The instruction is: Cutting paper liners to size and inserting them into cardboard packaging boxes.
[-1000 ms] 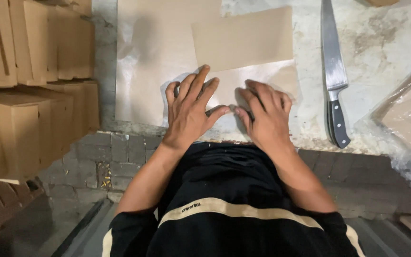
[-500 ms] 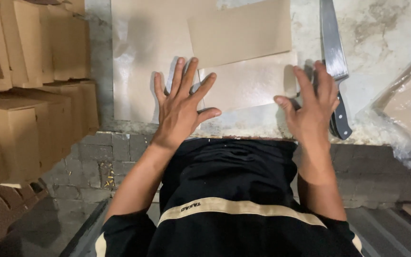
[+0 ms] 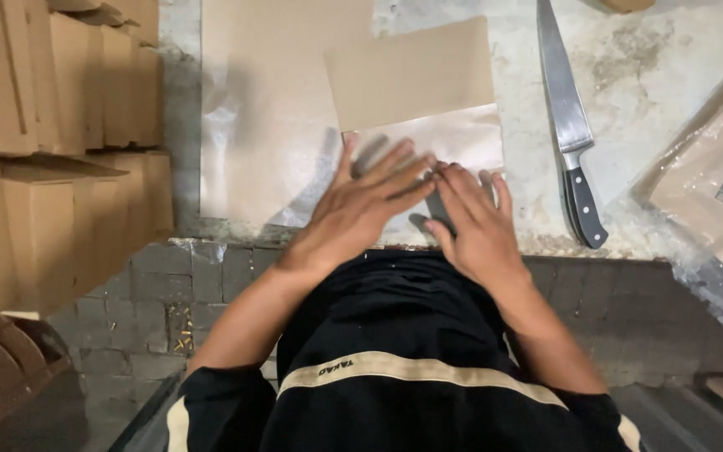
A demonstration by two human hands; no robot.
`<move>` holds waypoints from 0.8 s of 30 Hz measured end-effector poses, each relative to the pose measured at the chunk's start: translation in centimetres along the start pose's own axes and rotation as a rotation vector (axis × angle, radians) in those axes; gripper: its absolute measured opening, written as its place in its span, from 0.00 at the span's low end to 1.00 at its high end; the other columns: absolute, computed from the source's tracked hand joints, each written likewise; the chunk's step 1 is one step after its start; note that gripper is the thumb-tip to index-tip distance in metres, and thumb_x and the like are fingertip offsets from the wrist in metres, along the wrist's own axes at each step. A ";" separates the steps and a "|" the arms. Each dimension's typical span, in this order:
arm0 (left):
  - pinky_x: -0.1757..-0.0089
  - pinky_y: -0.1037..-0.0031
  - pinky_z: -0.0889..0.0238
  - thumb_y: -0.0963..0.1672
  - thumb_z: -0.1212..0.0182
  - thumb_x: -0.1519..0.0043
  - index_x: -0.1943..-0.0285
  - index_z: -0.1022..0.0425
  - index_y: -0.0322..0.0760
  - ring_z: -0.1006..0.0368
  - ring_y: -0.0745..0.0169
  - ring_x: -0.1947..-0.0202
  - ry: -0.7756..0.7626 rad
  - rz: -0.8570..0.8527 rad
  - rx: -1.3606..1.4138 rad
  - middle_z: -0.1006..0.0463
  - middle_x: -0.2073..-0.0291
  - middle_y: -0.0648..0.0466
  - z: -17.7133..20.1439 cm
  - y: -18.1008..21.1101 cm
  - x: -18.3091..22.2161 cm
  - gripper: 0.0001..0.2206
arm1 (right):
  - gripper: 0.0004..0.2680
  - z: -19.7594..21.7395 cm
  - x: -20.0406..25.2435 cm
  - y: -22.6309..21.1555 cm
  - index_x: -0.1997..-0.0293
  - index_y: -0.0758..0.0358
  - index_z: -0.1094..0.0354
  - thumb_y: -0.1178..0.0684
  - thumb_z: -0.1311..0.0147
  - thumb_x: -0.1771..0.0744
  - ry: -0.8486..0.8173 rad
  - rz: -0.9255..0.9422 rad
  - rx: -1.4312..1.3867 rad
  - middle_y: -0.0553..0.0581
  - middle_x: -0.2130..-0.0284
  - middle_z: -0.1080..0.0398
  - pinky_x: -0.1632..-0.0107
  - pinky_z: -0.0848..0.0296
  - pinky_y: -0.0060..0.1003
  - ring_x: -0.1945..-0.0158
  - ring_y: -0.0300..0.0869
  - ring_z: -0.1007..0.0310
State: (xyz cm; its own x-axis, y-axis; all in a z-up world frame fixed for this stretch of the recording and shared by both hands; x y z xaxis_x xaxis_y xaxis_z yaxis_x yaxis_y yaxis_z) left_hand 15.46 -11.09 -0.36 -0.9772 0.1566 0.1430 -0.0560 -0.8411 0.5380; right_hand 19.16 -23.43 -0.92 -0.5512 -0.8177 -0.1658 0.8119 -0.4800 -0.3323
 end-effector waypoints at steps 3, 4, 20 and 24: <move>0.35 0.38 0.80 0.43 0.44 0.37 0.34 0.32 0.51 0.57 0.60 0.26 0.044 -0.104 -0.071 0.41 0.29 0.57 -2.0 0.3 0.7 0.20 | 0.24 -1.7 0.2 -0.3 0.29 0.59 0.46 0.40 0.52 0.32 -0.129 -0.014 0.002 0.59 0.31 0.45 0.31 0.66 0.62 0.27 0.48 0.50; 0.34 0.37 0.78 0.42 0.46 0.36 0.32 0.33 0.49 0.54 0.61 0.26 0.133 -0.136 -0.111 0.40 0.29 0.60 -2.3 0.4 1.3 0.21 | 0.24 -2.2 0.5 -0.1 0.27 0.57 0.50 0.39 0.58 0.31 -0.183 -0.029 0.003 0.58 0.29 0.49 0.31 0.71 0.65 0.26 0.47 0.55; 0.36 0.36 0.76 0.48 0.50 0.38 0.34 0.32 0.38 0.46 0.54 0.29 0.250 -0.141 -0.126 0.36 0.31 0.51 -1.7 -0.6 6.6 0.23 | 0.22 3.2 3.6 6.0 0.31 0.63 0.36 0.39 0.53 0.30 -0.024 -0.177 0.140 0.59 0.33 0.37 0.26 0.72 0.52 0.27 0.48 0.46; 0.36 0.35 0.68 0.47 0.48 0.34 0.38 0.29 0.36 0.38 0.55 0.34 0.386 -0.176 -0.200 0.29 0.38 0.49 -3.5 1.7 9.0 0.18 | 0.32 2.8 4.0 3.3 0.31 0.63 0.40 0.34 0.40 0.39 -0.062 -0.049 -0.022 0.62 0.32 0.41 0.28 0.78 0.55 0.27 0.51 0.49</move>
State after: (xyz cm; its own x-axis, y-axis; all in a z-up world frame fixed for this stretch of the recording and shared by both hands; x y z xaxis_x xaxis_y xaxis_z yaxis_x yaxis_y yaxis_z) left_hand 5.80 -12.90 -1.10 -0.9519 0.1331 -0.2759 -0.2286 -0.9083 0.3504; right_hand 20.21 -29.20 -0.07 -0.5764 -0.8120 -0.0918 0.7796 -0.5128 -0.3594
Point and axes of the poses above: each hand's wrist, its own x-axis away from the middle knuckle, its own z-axis out of the back of the hand, y = z × x, the point moved 10 cm from there along -x, towards the middle knuckle
